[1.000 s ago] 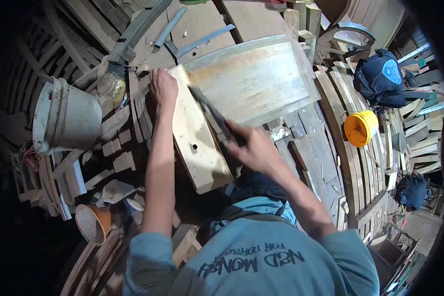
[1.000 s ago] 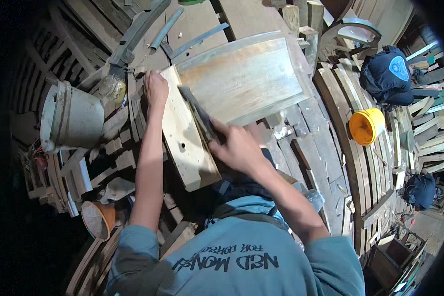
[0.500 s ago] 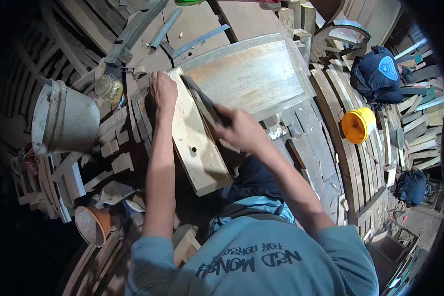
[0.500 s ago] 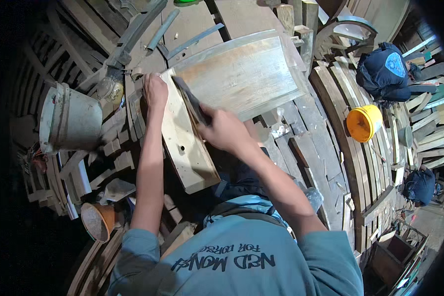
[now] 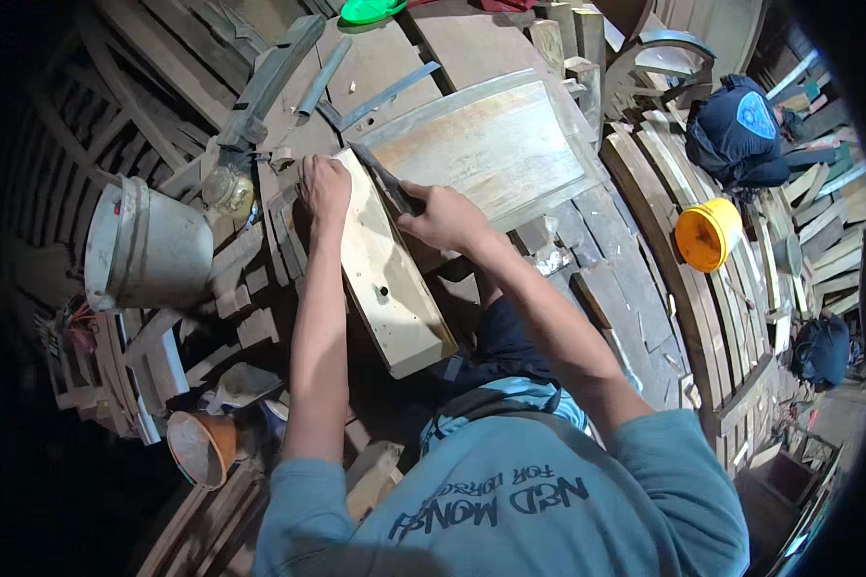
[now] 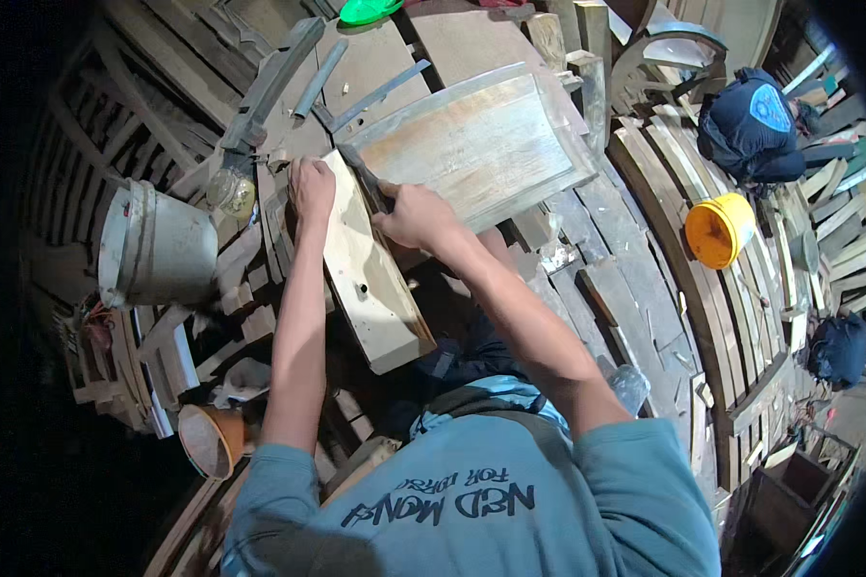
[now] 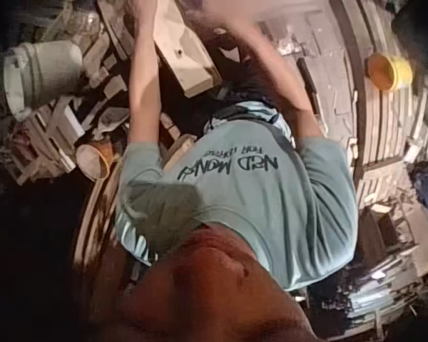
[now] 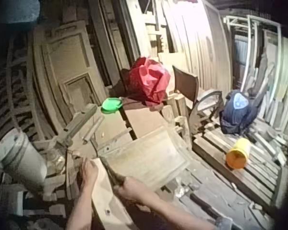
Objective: Using a chisel to shape a piece of wood.
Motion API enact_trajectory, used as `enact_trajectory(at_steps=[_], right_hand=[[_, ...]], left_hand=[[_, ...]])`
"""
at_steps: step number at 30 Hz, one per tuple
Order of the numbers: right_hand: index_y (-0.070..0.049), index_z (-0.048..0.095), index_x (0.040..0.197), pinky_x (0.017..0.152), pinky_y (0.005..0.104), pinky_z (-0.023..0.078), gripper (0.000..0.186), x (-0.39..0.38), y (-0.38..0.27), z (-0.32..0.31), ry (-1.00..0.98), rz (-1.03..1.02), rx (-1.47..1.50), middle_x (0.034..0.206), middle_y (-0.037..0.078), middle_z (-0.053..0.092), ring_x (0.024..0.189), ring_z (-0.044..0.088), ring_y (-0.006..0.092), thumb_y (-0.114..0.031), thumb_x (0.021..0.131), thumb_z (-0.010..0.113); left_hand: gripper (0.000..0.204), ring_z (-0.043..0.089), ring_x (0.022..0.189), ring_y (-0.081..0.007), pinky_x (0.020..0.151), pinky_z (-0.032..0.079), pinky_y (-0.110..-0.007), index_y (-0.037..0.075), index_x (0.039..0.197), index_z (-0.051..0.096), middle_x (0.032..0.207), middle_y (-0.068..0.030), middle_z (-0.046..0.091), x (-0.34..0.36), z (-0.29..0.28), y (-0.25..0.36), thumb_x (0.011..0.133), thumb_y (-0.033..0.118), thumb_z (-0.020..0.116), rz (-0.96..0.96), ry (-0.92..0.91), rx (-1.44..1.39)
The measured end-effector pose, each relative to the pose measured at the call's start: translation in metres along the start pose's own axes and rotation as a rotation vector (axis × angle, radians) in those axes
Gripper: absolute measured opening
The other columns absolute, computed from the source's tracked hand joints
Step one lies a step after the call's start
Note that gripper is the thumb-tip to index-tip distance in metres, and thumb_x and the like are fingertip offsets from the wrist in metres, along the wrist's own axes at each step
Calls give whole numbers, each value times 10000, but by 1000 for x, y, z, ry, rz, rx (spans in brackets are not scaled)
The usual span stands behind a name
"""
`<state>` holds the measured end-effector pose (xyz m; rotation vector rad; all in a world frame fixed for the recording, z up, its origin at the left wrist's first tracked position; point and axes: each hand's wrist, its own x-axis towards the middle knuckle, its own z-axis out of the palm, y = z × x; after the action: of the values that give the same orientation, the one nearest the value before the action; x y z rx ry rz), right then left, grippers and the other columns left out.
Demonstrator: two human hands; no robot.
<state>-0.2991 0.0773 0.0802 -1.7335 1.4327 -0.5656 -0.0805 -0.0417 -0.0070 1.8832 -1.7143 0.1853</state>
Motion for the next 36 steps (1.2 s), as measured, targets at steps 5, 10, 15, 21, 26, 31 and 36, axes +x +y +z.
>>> enact_trajectory(at_steps=[5, 10, 15, 21, 26, 31, 36], right_hand=[[-39, 507, 1366, 893, 402, 487, 603, -92, 26, -8, -89, -113, -81, 1150, 248, 635, 1052, 636, 341, -193, 802, 655], [-125, 505, 1386, 815, 447, 480, 626, -180, 22, -7, -126, 61, 78, 929, 205, 614, 890, 619, 401, -160, 784, 670], [-130, 503, 1387, 791, 444, 489, 624, -170, 19, 1, -97, 89, 53, 911, 205, 608, 860, 628, 398, -183, 786, 662], [-127, 503, 1389, 758, 439, 492, 620, -175, 21, 23, -25, 32, 94, 835, 199, 566, 795, 613, 395, -188, 790, 648], [-147, 451, 1422, 726, 475, 519, 641, -173, 24, 36, -84, 63, 19, 891, 200, 575, 796, 627, 411, -252, 819, 641], [-151, 440, 1428, 746, 475, 523, 652, -133, 31, 46, 120, -51, 22, 900, 221, 575, 822, 631, 428, -245, 815, 642], [-139, 457, 1415, 766, 464, 525, 638, -173, 14, 36, -79, 13, 9, 922, 218, 583, 816, 636, 411, -231, 809, 635]], left_hand=[[416, 585, 980, -375, 819, 468, -485, -8, 935, 644, 1015, -198, 596, 2, -10, -10, 882, 399, 578, -55, -18, 31], [588, 551, 1079, -380, 920, 438, -455, -11, 1020, 664, 1050, -225, 617, 20, -11, 5, 839, 546, 610, -65, -78, 43], [546, 573, 1031, -378, 898, 449, -453, -4, 1000, 674, 1017, -221, 625, 30, 7, -1, 855, 516, 597, 9, -25, 29], [299, 568, 982, -405, 861, 442, -486, 9, 935, 647, 968, -238, 614, 43, 12, -17, 917, 251, 471, -13, -9, 43], [277, 562, 1002, -379, 865, 452, -478, -1, 916, 660, 974, -226, 606, 42, 13, -19, 907, 208, 480, 32, 7, 65], [286, 556, 1004, -392, 886, 435, -474, -20, 919, 657, 979, -237, 600, 40, 22, -6, 919, 206, 480, 14, -2, 16], [290, 564, 986, -396, 876, 442, -477, -21, 958, 646, 984, -238, 601, 43, 4, -27, 927, 212, 476, 10, 6, 65]])
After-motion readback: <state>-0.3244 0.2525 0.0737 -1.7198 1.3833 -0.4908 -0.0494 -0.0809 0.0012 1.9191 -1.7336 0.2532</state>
